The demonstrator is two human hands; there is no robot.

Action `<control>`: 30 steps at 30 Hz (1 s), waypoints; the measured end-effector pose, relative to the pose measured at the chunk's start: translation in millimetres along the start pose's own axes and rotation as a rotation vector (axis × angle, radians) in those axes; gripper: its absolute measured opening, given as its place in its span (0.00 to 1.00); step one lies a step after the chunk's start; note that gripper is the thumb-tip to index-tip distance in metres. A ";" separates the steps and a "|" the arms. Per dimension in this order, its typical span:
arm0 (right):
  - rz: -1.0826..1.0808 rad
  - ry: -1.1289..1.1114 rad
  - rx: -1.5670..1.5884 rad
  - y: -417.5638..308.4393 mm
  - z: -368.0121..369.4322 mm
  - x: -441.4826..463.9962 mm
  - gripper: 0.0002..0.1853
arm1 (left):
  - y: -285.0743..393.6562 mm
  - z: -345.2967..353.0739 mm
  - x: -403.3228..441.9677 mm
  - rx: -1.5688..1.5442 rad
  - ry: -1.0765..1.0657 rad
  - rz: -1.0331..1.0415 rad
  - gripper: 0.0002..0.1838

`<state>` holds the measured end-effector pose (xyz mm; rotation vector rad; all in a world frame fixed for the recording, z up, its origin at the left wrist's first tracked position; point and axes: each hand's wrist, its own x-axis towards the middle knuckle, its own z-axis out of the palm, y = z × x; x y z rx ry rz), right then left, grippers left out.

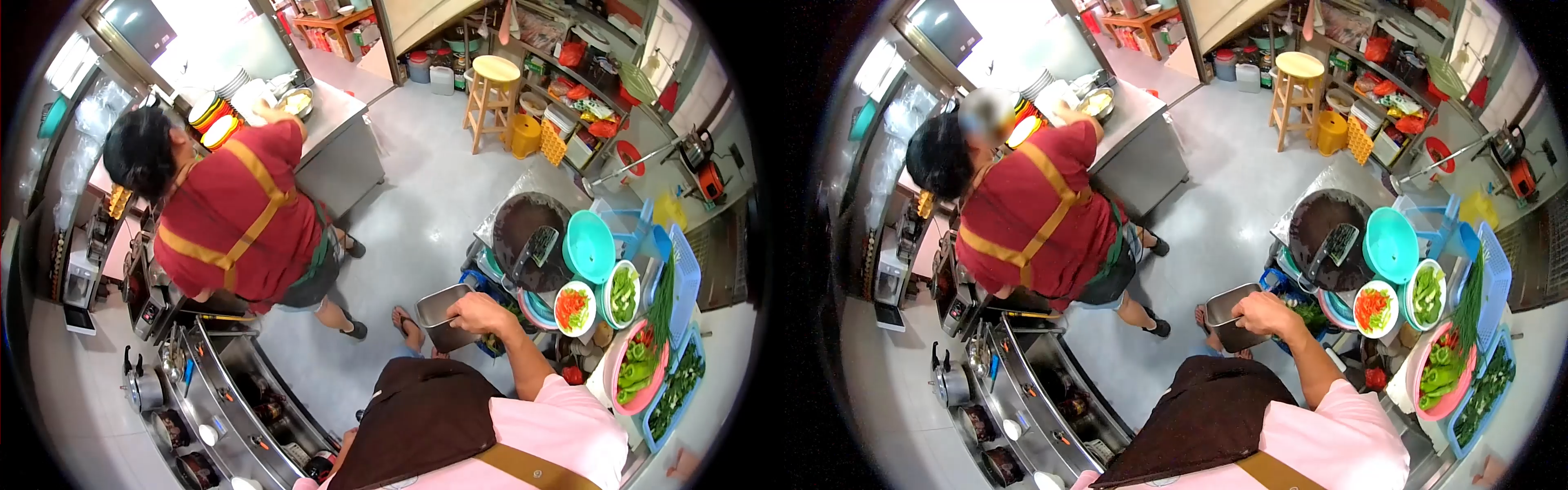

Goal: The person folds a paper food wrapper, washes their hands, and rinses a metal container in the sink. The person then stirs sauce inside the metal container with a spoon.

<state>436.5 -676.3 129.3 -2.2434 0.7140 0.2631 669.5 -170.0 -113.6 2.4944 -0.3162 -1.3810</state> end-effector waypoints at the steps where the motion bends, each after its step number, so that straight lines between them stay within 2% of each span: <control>1: -0.014 0.009 -0.008 0.4 -5.7 8.0 0.12 | 6.3 -0.1 7.0 -0.003 -0.003 -0.006 0.12; 4: 0.002 -0.013 -0.021 0.9 -29.3 34.4 0.11 | 20.7 -8.4 26.1 0.000 -0.002 -0.007 0.12; 8: -0.047 0.065 -0.044 10.7 -62.8 75.7 0.11 | 66.0 -31.7 59.8 -0.017 0.006 0.026 0.12; 9: -0.012 0.018 -0.071 6.2 -79.5 87.4 0.12 | 78.9 -39.0 67.5 -0.021 0.009 0.039 0.12; 12: 0.034 0.002 -0.127 -15.1 -136.1 113.8 0.12 | 106.2 -54.8 101.1 -0.025 0.026 0.103 0.12; 15: 0.042 0.095 -0.139 -20.0 -167.5 139.4 0.12 | 133.7 -68.3 138.5 -0.047 0.055 0.210 0.12; 18: 0.056 0.124 -0.146 -20.0 -187.1 161.5 0.12 | 166.5 -91.6 146.5 0.100 0.058 -0.057 0.16; 21: 0.093 0.077 -0.130 -12.4 -196.7 183.0 0.12 | 187.1 -98.4 163.7 0.240 0.119 0.008 0.17; 24: 0.113 0.020 -0.088 -5.5 -208.5 210.3 0.11 | 194.1 -103.6 181.4 0.375 -0.025 0.113 0.18; 25: 0.108 0.005 -0.082 -2.0 -212.5 221.5 0.10 | 195.6 -99.6 183.2 0.154 0.043 0.164 0.17; 28: 0.090 -0.024 -0.081 21.0 -223.0 265.4 0.11 | 216.2 -91.4 192.9 -0.319 -0.022 0.080 0.18; 29: 0.065 -0.009 -0.080 29.7 -228.8 281.9 0.11 | 223.6 -95.8 187.1 -0.085 0.039 0.047 0.17; 30: 0.040 0.006 -0.077 36.9 -236.0 297.5 0.12 | 236.6 -94.8 185.9 -0.076 0.033 0.003 0.16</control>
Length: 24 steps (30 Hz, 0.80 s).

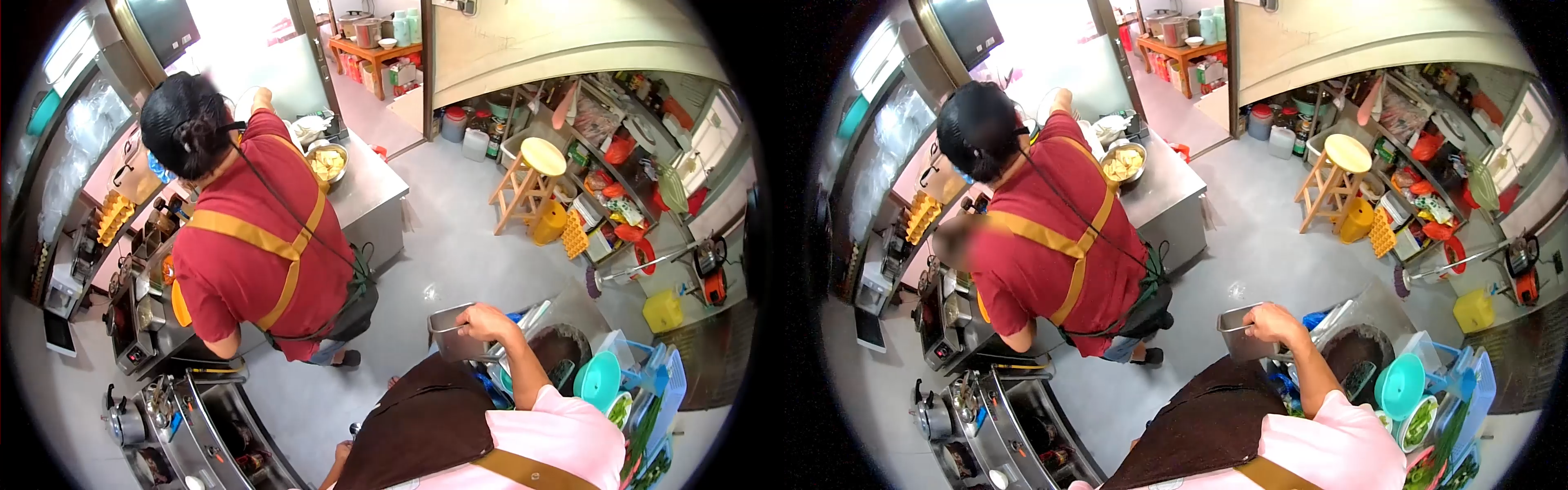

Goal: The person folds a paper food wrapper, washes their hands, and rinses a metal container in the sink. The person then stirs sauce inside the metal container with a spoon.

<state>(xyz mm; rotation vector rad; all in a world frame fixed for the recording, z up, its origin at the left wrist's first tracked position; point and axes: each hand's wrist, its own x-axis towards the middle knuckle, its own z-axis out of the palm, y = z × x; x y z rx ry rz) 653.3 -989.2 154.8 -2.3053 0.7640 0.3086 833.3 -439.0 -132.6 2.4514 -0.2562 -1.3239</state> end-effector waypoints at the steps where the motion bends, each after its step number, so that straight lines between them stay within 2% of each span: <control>1: 0.012 -0.019 -0.008 2.0 -13.2 16.8 0.13 | 9.8 2.2 2.5 -0.014 0.001 -0.020 0.16; 5: -0.017 0.031 -0.034 26.0 -61.5 85.2 0.13 | 71.5 11.1 29.4 -0.068 0.012 -0.063 0.15; 14: -0.119 0.103 0.057 96.9 -159.1 239.0 0.12 | 257.1 11.1 72.9 -0.186 0.093 -0.088 0.11; 18: -0.264 0.118 0.086 97.2 -190.7 304.9 0.08 | 306.4 9.9 82.5 -0.248 0.129 -0.073 0.10; 19: -0.287 0.089 0.004 95.1 -196.1 324.5 0.08 | 319.9 12.6 85.3 -0.265 0.136 -0.086 0.10; 22: -0.572 0.282 -0.051 100.3 -181.5 398.2 0.05 | 340.0 21.3 93.6 -0.311 0.146 -0.113 0.09; 24: -0.585 0.251 -0.148 89.5 -182.3 432.7 0.04 | 348.2 27.6 99.4 -0.337 0.150 -0.136 0.09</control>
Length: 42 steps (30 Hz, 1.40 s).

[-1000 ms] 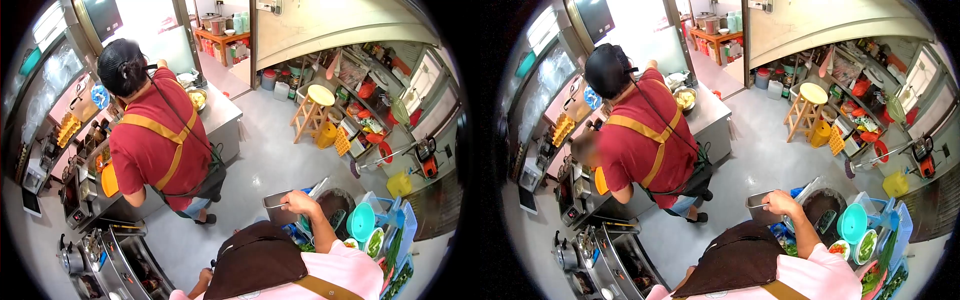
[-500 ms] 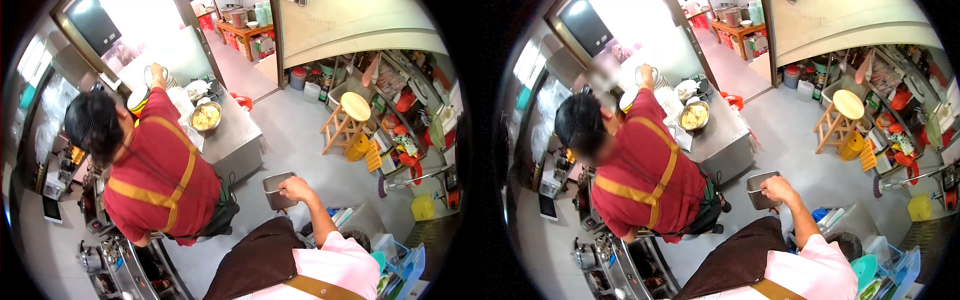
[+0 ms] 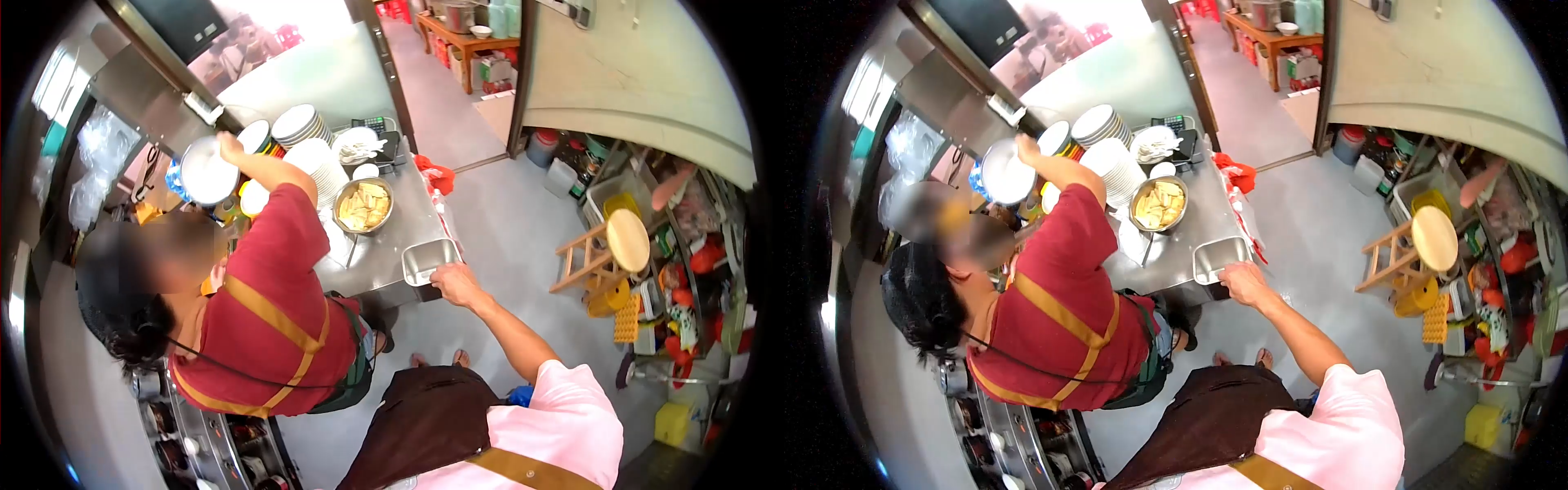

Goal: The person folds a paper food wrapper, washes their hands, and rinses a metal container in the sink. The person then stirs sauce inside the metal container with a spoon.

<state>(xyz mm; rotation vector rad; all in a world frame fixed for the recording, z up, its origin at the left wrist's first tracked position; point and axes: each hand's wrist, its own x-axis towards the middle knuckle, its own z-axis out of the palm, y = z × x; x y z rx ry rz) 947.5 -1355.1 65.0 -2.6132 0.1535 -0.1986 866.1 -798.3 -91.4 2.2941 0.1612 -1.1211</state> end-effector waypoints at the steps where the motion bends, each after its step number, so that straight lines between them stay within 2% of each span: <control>1: -0.022 0.006 -0.021 6.2 8.7 14.3 0.03 | 2.0 4.7 1.8 -0.011 0.001 -0.013 0.08; 7: -0.119 -0.001 -0.100 33.4 45.4 73.2 0.05 | 7.5 32.4 20.7 -0.072 -0.008 -0.080 0.07; 11: -0.062 -0.216 -0.164 41.7 49.6 106.7 0.09 | 9.2 52.1 36.7 -0.153 -0.003 -0.112 0.07; 14: 0.010 -0.227 -0.149 33.9 35.9 124.6 0.10 | 7.8 68.6 48.3 -0.238 -0.023 -0.104 0.07; 17: -0.057 -0.169 0.008 20.0 30.8 152.3 0.12 | 24.8 81.1 57.6 -0.393 -0.057 -0.084 0.07; 20: -0.051 -0.187 0.152 -27.1 17.7 197.9 0.11 | 49.7 63.3 43.0 -0.534 0.132 -0.066 0.10; 24: -0.014 -0.138 0.103 -45.0 67.4 289.6 0.13 | 76.6 58.0 36.1 -0.731 0.230 0.033 0.11; 27: 0.010 -0.135 0.094 -62.7 94.4 356.9 0.16 | 98.7 59.7 33.5 -0.695 0.285 -0.038 0.11; 30: 0.029 -0.240 -0.057 -82.2 107.3 402.9 0.21 | 113.7 73.8 30.6 -0.638 0.402 0.102 0.10; 31: 0.039 -0.298 -0.098 -86.4 109.0 413.6 0.23 | 118.1 82.1 29.0 -0.628 0.427 0.093 0.11; 32: 0.048 -0.349 -0.137 -91.9 108.8 421.3 0.24 | 123.8 88.3 30.6 -0.615 0.455 0.088 0.11; 34: 0.008 -0.361 -0.167 -89.9 122.0 426.9 0.21 | 131.7 94.0 41.0 -0.577 0.507 0.087 0.12; 36: -0.026 -0.328 -0.145 -75.5 147.0 422.8 0.19 | 130.4 105.7 55.5 -0.744 0.437 0.000 0.10; 38: 0.011 -0.232 0.044 -76.9 138.2 402.3 0.20 | 139.8 113.7 52.8 -0.795 0.395 -0.017 0.09; 42: 0.090 -0.136 0.245 -67.7 145.4 372.3 0.19 | 171.6 98.1 51.4 -0.551 0.421 -0.104 0.08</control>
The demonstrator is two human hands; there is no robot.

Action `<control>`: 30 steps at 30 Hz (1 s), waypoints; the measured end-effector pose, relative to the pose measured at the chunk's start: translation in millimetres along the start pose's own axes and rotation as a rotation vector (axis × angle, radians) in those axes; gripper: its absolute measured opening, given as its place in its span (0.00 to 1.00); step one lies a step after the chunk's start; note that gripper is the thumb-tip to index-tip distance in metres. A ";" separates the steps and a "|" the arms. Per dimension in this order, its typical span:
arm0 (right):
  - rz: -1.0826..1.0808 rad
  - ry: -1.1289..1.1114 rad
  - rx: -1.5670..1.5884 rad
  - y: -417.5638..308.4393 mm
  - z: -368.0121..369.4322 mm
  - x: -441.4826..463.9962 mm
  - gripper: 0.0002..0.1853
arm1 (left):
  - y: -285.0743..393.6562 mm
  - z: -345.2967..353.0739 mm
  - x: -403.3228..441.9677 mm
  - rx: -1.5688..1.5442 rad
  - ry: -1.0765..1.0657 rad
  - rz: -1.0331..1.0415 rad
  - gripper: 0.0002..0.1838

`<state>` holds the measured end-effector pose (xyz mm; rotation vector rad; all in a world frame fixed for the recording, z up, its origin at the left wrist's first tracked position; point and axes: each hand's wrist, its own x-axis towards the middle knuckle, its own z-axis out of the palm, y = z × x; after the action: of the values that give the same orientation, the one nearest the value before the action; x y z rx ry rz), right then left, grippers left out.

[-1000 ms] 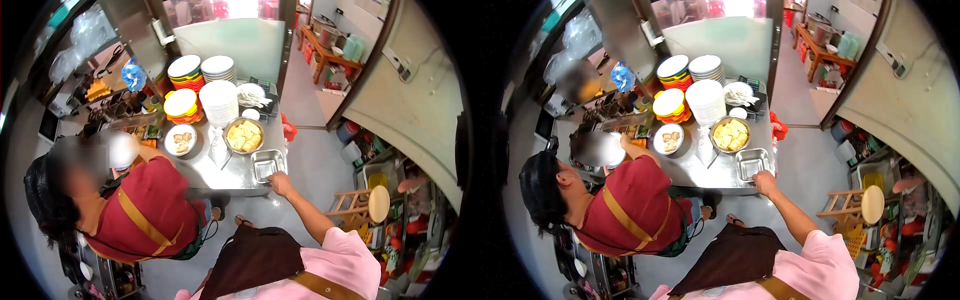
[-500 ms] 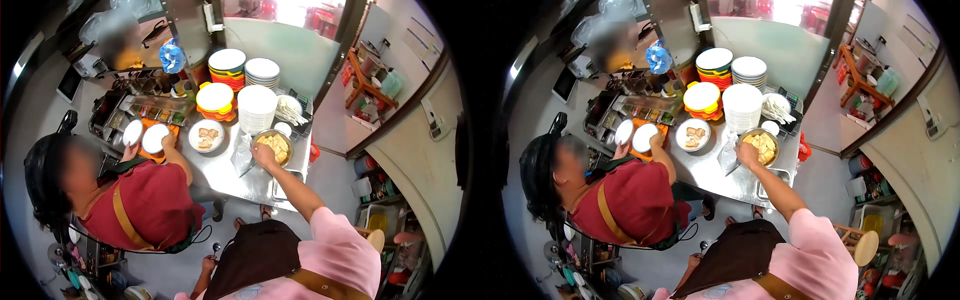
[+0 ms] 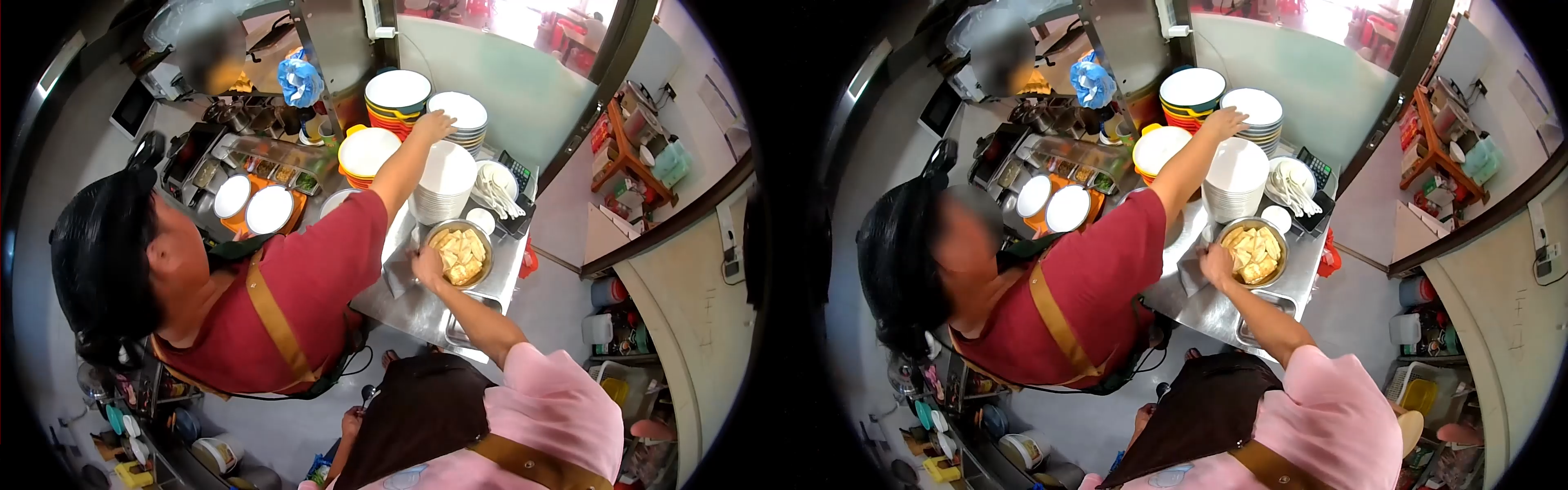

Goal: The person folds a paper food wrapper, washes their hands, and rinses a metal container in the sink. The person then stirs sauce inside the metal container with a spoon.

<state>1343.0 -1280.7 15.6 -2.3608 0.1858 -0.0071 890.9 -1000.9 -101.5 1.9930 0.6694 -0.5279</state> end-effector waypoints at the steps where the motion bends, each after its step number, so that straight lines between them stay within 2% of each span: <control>1: 0.015 -0.008 0.096 5.7 6.1 -7.0 0.19 | 10.8 -4.1 5.4 0.209 -0.002 0.066 0.09; 4: 0.079 -0.066 0.357 11.4 15.2 -25.9 0.19 | 33.9 -7.0 8.4 0.118 -0.005 0.093 0.10; 6: 0.122 -0.113 0.441 -8.4 -8.1 -45.2 0.18 | 50.2 -8.8 10.6 0.230 -0.002 0.143 0.09; 13: 0.097 -0.156 0.567 -46.8 -59.3 -70.3 0.17 | 100.3 -10.4 14.6 0.289 -0.032 0.241 0.10; 15: 0.093 -0.185 0.590 -59.4 -80.3 -79.2 0.15 | 112.7 -9.3 18.2 0.191 -0.055 0.260 0.11; 19: -0.007 -0.136 0.639 -36.6 -102.8 -91.6 0.13 | 139.2 -8.1 31.5 0.021 -0.077 0.266 0.13; 20: -0.014 -0.109 0.736 -43.3 -118.0 -97.4 0.11 | 141.1 -5.3 38.6 -0.001 -0.078 0.253 0.13; 21: -0.025 -0.108 0.801 -48.7 -135.5 -101.6 0.11 | 143.9 -1.7 47.7 0.026 -0.047 0.331 0.13; 24: -0.028 -0.070 0.822 -58.7 -194.9 -113.6 0.10 | 227.1 -11.2 36.9 -0.040 -0.195 0.320 0.14; 26: -0.121 0.041 0.769 -54.8 -222.7 -119.1 0.11 | 241.0 13.1 55.5 -0.054 -0.307 0.466 0.17; 27: -0.088 0.076 0.761 -59.5 -238.6 -127.2 0.11 | 248.6 24.5 62.5 -0.061 -0.361 0.539 0.19; 28: -0.059 0.113 0.753 -64.3 -254.7 -134.2 0.11 | 266.6 32.6 63.0 -0.028 -0.397 0.563 0.21; 29: -0.162 0.149 0.701 -47.8 -261.3 -133.6 0.11 | 290.6 38.8 59.2 0.006 -0.433 0.589 0.23; 30: -0.107 0.182 0.636 -40.8 -273.1 -141.2 0.11 | 311.9 45.4 57.5 0.040 -0.470 0.614 0.25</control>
<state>1192.2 -1422.8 246.4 -1.7303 0.1214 -0.2912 1131.3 -1155.6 42.8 1.8836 -0.2419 -0.5945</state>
